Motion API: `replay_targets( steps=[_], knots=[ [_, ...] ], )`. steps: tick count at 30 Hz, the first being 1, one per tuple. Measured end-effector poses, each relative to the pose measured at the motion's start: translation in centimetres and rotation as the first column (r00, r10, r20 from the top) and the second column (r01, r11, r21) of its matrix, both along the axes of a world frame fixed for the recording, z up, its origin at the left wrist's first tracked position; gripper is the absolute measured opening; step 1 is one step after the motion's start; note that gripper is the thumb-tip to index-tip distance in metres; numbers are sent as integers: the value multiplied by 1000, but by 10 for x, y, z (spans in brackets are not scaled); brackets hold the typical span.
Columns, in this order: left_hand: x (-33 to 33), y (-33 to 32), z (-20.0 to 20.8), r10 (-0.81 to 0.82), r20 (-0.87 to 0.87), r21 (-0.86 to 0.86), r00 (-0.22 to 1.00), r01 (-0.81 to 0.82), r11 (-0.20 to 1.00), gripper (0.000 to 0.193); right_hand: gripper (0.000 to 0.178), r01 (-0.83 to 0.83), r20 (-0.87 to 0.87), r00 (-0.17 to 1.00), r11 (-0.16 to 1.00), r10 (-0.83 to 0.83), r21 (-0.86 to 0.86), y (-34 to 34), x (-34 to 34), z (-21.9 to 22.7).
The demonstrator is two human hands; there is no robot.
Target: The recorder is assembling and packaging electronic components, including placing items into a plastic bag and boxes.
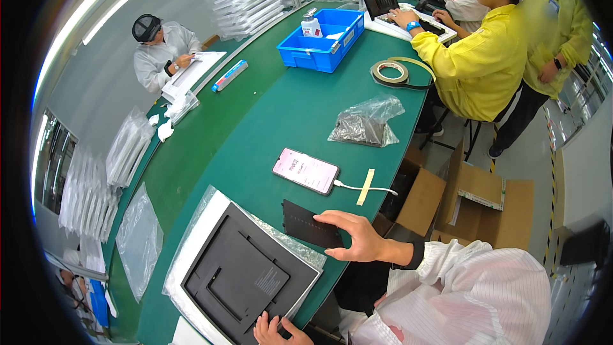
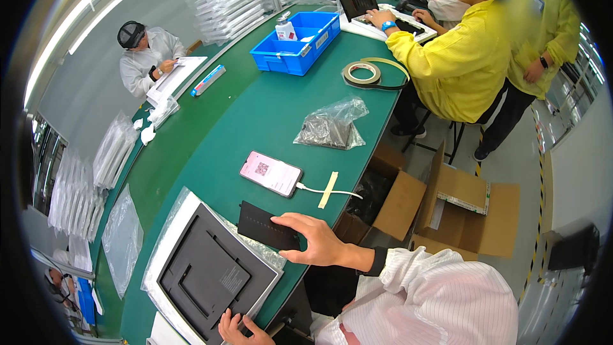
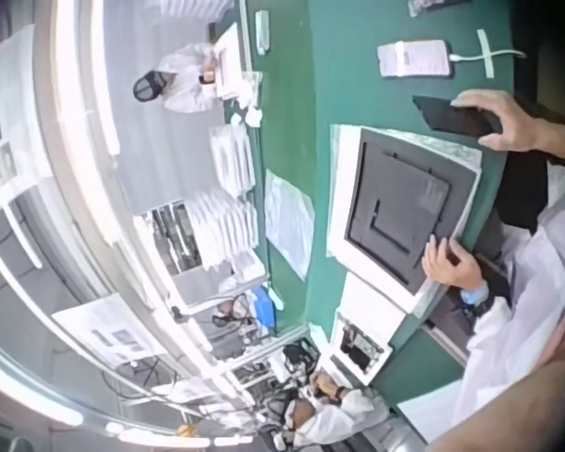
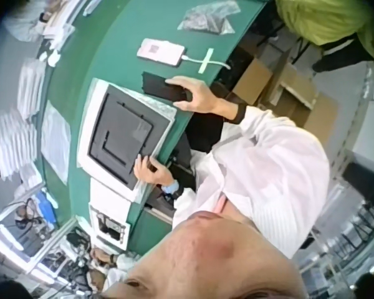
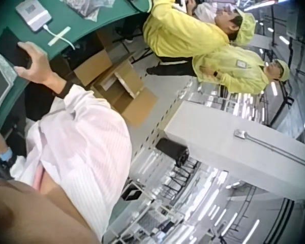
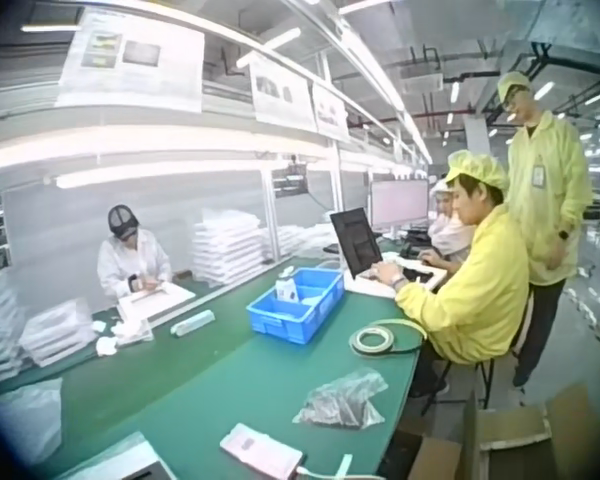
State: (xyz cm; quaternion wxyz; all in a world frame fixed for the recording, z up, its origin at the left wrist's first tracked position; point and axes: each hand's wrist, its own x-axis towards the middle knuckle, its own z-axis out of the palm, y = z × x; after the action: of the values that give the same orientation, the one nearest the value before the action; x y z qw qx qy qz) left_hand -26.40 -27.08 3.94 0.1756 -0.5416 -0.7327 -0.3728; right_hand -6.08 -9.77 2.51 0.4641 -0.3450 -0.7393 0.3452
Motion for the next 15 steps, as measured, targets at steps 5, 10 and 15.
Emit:
replay_targets(
  steps=[5, 10, 15],
  knots=[
    [2, 2, 4, -16, 0, 9, 1000, 16, 1000, 10, 63, 8, 11, 1000, 998, -8, -55, -2, 2, 2],
    [2, -3, 5, -8, -29, -1, 1000, 8, 1000, 10, 63, -7, -2, 1000, 998, 7, -63, -4, 1, 3],
    [2, -3, 4, -27, -52, 5, 998, 28, 1000, 7, 62, -4, -1, 1000, 998, 4, -68, -4, 2, 1]
  ],
)
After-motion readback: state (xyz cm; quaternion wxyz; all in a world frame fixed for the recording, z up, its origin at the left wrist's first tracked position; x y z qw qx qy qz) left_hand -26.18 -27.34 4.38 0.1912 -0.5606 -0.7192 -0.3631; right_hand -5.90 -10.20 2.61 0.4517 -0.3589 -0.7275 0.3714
